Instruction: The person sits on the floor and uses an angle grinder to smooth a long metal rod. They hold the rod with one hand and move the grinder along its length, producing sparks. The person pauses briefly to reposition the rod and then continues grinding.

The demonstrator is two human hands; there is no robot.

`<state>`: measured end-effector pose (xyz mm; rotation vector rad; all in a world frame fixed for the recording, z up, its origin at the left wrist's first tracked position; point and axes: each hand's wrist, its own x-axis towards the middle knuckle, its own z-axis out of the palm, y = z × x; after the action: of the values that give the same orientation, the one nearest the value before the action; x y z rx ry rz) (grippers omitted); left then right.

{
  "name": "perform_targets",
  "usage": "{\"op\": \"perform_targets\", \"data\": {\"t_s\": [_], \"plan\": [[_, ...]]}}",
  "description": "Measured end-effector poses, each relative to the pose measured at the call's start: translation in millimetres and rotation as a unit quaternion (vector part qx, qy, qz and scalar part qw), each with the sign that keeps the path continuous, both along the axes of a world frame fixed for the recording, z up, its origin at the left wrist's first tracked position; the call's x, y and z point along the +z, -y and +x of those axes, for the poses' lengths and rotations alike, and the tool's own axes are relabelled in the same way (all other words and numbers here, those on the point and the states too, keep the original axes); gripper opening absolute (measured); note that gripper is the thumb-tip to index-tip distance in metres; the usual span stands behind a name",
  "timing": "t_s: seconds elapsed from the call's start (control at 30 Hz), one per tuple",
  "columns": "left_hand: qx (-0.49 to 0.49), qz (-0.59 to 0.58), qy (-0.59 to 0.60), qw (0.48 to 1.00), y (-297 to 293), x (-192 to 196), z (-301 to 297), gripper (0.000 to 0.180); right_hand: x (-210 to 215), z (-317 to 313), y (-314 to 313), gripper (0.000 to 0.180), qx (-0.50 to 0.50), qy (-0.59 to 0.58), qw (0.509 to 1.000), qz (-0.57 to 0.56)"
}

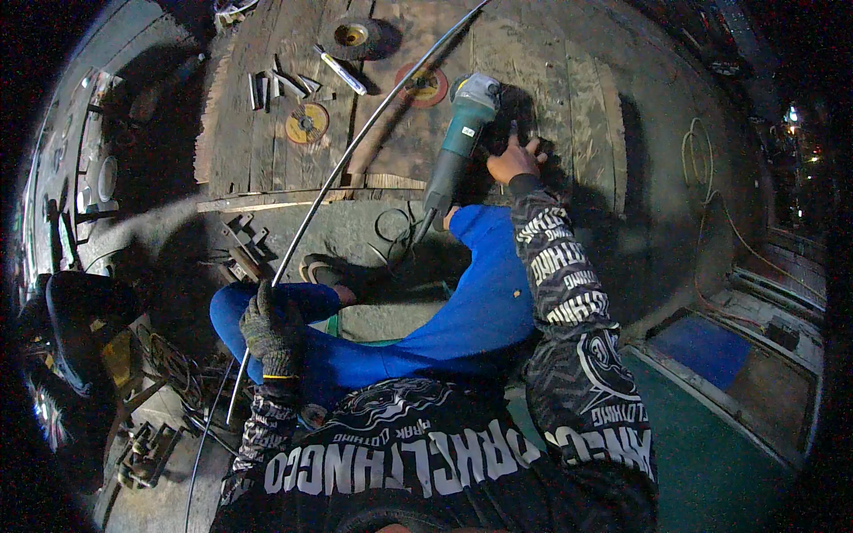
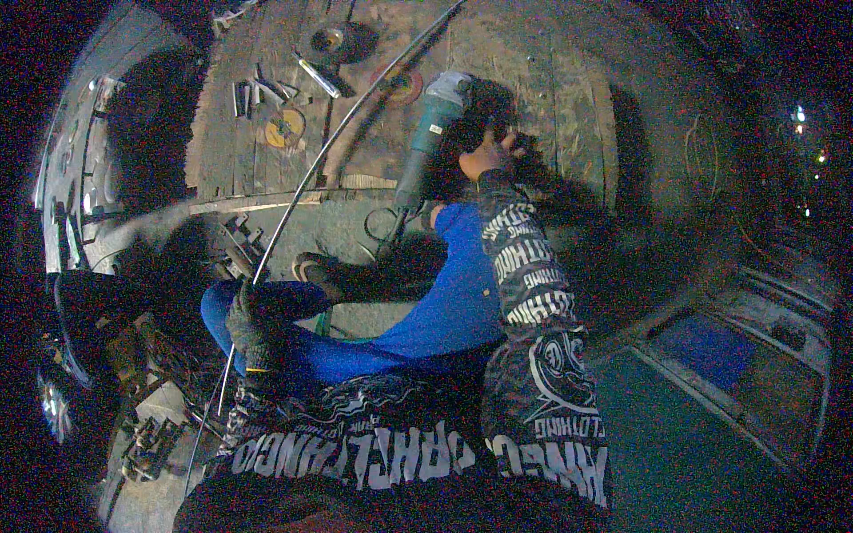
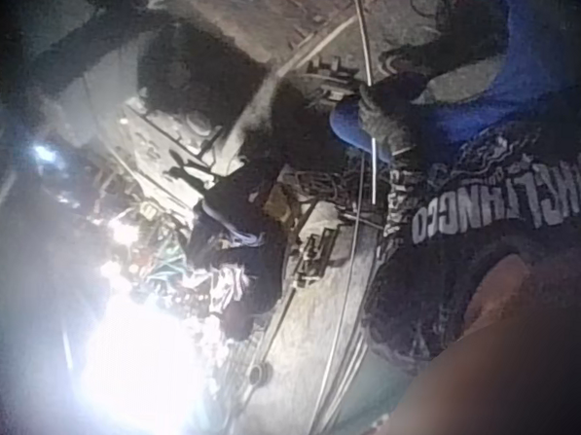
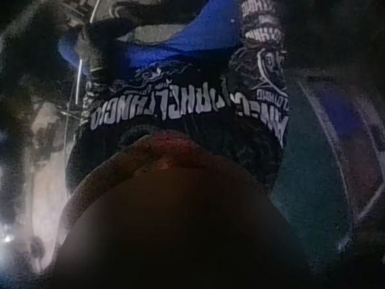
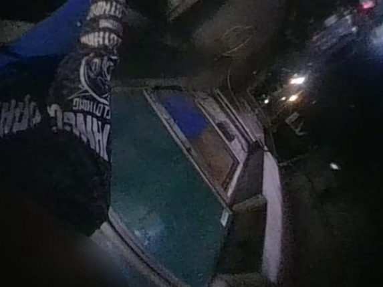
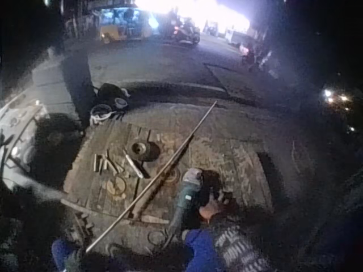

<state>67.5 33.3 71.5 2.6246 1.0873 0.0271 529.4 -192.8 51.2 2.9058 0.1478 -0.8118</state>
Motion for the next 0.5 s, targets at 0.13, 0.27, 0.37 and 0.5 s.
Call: {"op": "perform_targets", "data": {"t_s": [0.13, 0.27, 0.37, 0.5], "plan": [[0.006, -0.009, -0.033, 0.999, -1, -1, -1, 0.057, 4, 1, -4, 0.099, 0.008, -0.007, 1.000, -0.015], [0.011, -0.003, -0.034, 0.999, -2, -5, 1, 0.058, 8, -2, -3, 0.101, -0.016, 0.002, 0.999, 0.047], [0.007, 0.017, -0.028, 0.999, 0, -4, 2, 0.058, 6, -2, 0, 0.102, -0.011, 0.010, 0.999, 0.046], [0.012, -0.002, -0.040, 0.999, 0, -1, 3, 0.058, -3, 3, 3, 0.103, -0.003, 0.015, 0.999, 0.033]]}}
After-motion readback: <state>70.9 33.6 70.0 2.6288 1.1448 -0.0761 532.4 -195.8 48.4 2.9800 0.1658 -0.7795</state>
